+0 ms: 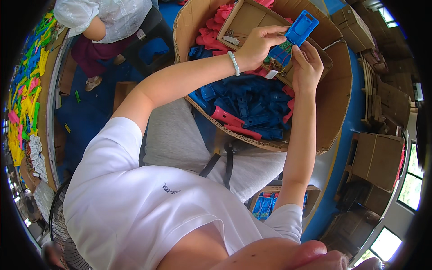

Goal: The person assembles small battery-operated toy components by hand, inserting circuit boards into plastic housings.

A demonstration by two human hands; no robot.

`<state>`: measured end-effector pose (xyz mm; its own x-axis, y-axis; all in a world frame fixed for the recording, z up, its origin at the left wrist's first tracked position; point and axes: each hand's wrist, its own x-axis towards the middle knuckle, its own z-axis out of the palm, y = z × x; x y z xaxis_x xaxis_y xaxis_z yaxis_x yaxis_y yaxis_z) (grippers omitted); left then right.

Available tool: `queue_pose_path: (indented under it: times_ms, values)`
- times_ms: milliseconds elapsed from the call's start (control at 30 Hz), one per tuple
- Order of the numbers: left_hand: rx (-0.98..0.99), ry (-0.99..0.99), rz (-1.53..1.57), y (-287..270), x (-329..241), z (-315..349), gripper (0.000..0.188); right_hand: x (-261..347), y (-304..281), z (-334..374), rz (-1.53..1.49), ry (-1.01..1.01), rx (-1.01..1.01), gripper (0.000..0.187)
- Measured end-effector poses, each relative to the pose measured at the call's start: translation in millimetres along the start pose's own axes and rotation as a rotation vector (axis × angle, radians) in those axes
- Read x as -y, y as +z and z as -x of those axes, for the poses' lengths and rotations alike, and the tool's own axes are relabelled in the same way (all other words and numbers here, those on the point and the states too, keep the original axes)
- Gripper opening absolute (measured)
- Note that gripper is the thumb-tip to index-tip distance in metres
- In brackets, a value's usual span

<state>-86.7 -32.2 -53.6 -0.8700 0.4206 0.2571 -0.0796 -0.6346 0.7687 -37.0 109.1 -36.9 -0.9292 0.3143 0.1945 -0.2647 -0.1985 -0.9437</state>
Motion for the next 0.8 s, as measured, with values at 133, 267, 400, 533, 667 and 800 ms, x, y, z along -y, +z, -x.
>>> queue_pose_path:
  times_ms: [133, 267, 400, 533, 667, 800]
  values:
    - [0.002, -0.037, 0.030, 1, 1, 0, 0.037, -5, -4, -1, 0.040, -0.059, 0.004, 0.031]
    - [0.020, -0.046, 0.006, 0, 1, -4, 0.037, -6, -6, -3, 0.034, -0.032, -0.029, 0.032]
    - [0.010, -0.056, 0.178, -1, 0, -8, 0.038, -10, -21, -13, 0.048, 0.063, 0.094, 0.033]
    - [-0.014, 0.024, 0.356, -16, -12, -22, 0.042, -3, -25, -10, 0.201, 0.319, 0.393, 0.039]
    - [-0.038, 0.019, 0.370, -19, -11, -25, 0.047, -20, -37, -9, 0.640, 0.259, 0.434, 0.022]
    - [-0.074, -0.043, -0.092, -27, -4, -24, 0.044, -8, -24, -7, 0.847, -0.549, 0.129, 0.011]
